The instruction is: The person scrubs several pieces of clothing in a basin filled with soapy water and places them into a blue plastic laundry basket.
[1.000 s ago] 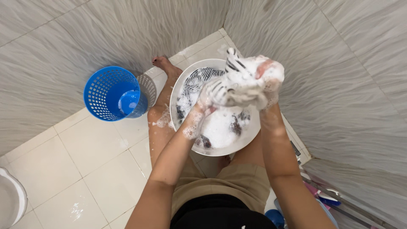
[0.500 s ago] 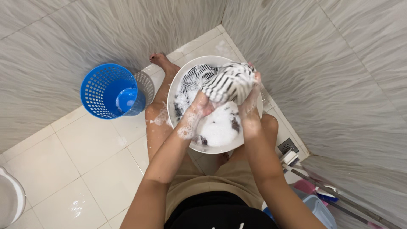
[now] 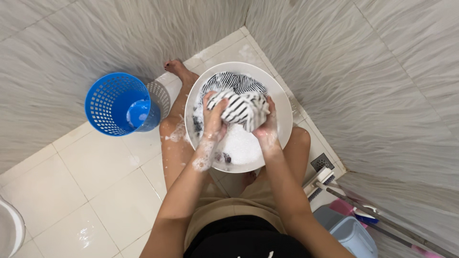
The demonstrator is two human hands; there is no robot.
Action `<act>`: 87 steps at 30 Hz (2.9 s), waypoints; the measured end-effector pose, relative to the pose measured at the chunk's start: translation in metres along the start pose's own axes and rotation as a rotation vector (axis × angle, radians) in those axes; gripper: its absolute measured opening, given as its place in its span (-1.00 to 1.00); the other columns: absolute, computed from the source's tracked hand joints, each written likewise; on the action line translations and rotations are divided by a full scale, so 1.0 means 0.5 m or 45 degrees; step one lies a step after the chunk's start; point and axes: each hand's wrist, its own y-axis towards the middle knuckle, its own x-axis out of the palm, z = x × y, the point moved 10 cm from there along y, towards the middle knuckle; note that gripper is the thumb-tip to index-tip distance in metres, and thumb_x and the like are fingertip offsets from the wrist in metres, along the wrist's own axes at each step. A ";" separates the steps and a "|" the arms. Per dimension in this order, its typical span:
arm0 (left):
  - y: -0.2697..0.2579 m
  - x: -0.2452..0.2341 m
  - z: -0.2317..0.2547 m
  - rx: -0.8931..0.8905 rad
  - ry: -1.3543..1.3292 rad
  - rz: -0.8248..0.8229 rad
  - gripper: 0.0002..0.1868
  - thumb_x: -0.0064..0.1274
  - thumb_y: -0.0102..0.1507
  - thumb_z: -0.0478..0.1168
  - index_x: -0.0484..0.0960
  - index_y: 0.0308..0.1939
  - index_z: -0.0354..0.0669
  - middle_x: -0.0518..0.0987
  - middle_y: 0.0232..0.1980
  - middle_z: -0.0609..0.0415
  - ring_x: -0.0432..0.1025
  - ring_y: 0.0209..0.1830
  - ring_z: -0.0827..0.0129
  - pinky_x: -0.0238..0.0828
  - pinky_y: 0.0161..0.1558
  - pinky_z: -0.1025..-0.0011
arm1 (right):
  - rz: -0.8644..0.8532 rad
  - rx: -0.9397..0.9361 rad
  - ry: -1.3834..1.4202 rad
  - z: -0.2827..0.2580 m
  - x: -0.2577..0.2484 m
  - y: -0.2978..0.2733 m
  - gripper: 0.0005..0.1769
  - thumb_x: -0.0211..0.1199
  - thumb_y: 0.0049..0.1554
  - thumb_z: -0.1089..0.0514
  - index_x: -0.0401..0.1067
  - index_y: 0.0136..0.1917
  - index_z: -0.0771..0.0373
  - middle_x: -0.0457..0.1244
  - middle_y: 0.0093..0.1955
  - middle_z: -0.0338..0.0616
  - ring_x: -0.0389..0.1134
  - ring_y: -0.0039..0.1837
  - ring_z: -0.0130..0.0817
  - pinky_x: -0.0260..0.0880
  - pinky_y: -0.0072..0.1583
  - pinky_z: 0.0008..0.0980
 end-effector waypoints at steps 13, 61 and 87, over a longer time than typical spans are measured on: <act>0.049 -0.002 -0.143 -0.805 0.637 -0.699 -0.71 0.03 0.30 -0.16 0.59 0.00 -0.29 0.63 -0.09 -0.16 0.59 -0.15 0.15 0.64 -0.13 0.27 | -0.911 -0.796 -1.883 0.122 0.218 -0.195 -0.79 0.35 0.15 0.25 0.34 0.00 0.24 0.35 0.10 0.01 0.42 0.15 -0.17 0.50 0.19 -0.14; 0.095 -0.112 0.038 -0.117 -0.326 -0.074 -0.59 0.24 0.35 -0.08 0.48 0.16 -0.17 0.52 0.04 -0.04 0.54 -0.11 0.27 0.63 -0.13 0.34 | -0.702 -0.843 -1.531 0.132 0.307 -0.071 -0.69 0.06 0.38 0.09 0.46 -0.03 0.36 0.38 0.14 -0.06 0.38 0.21 -0.32 0.38 0.28 -0.37; 0.177 -0.305 -0.057 0.101 0.775 -0.232 -0.82 -0.02 0.39 -0.23 0.69 -0.12 -0.17 0.61 -0.32 0.11 0.44 -0.40 0.49 0.45 -0.36 0.54 | 0.423 0.166 -2.689 -0.079 -0.373 0.182 -0.70 0.21 0.19 0.03 0.51 0.06 0.28 0.40 -0.08 -0.09 0.44 -0.07 -0.30 0.51 0.01 -0.29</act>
